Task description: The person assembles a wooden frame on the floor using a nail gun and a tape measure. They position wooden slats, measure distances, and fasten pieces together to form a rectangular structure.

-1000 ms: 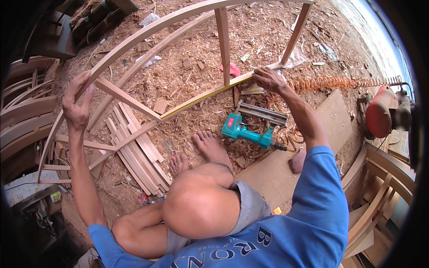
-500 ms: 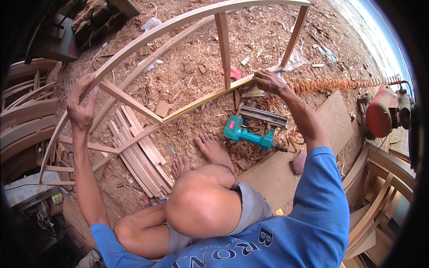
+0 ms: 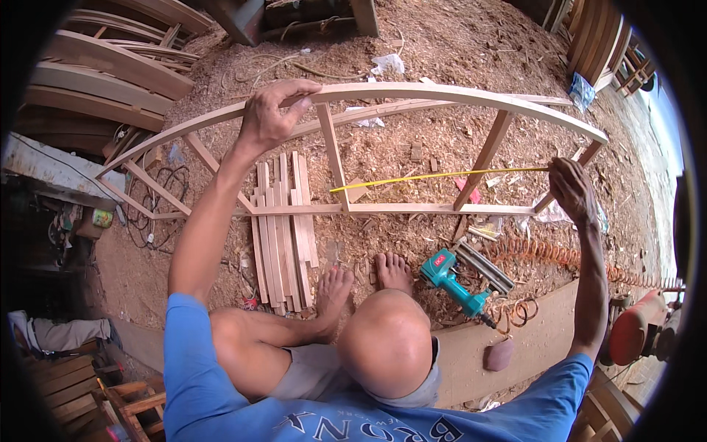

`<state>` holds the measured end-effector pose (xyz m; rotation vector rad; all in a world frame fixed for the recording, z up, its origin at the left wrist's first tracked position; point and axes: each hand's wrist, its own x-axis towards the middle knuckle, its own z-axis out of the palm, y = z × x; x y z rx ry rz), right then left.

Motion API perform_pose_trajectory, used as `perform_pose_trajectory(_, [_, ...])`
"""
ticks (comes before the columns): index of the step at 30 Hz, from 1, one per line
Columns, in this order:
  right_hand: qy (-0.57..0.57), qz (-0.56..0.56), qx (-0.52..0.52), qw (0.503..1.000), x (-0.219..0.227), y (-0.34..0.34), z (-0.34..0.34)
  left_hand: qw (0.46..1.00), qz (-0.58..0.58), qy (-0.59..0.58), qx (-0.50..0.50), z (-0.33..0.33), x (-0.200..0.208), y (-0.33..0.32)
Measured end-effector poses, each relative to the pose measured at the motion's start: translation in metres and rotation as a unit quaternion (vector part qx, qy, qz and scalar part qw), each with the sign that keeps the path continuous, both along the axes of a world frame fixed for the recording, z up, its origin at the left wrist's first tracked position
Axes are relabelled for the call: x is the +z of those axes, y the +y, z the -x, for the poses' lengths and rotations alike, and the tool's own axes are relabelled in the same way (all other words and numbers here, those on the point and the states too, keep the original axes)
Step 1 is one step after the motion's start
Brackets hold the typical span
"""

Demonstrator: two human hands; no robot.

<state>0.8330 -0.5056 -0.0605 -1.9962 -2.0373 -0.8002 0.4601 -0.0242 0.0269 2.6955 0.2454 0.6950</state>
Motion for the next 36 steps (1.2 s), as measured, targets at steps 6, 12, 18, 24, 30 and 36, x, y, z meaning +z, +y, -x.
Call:
perform_pose_trajectory(6, [-0.016,-0.063,-0.01,0.998,0.094,0.022,-0.023,0.998,-0.056,0.01,0.008,0.002,0.008,-0.009])
perform_pose_trajectory(12, [0.011,-0.068,0.001,0.998,0.086,0.031,-0.035,0.994,0.008,0.103,0.044,-0.005,0.019,-0.012])
perform_pose_trajectory(18, [0.049,-0.055,0.003,0.997,0.081,0.026,-0.047,0.992,0.036,0.111,0.043,-0.016,0.021,-0.011])
perform_pose_trajectory(24, [0.081,-0.043,-0.01,0.996,0.081,0.038,-0.036,0.988,0.027,0.146,0.052,-0.023,0.022,-0.012])
perform_pose_trajectory(30, [0.06,-0.051,-0.013,0.997,0.084,0.04,-0.03,0.983,0.005,0.167,0.076,-0.028,0.02,-0.013])
perform_pose_trajectory(36, [0.072,-0.037,0.001,0.997,0.077,0.038,-0.035,0.987,0.0,0.143,0.07,-0.027,0.019,-0.013])
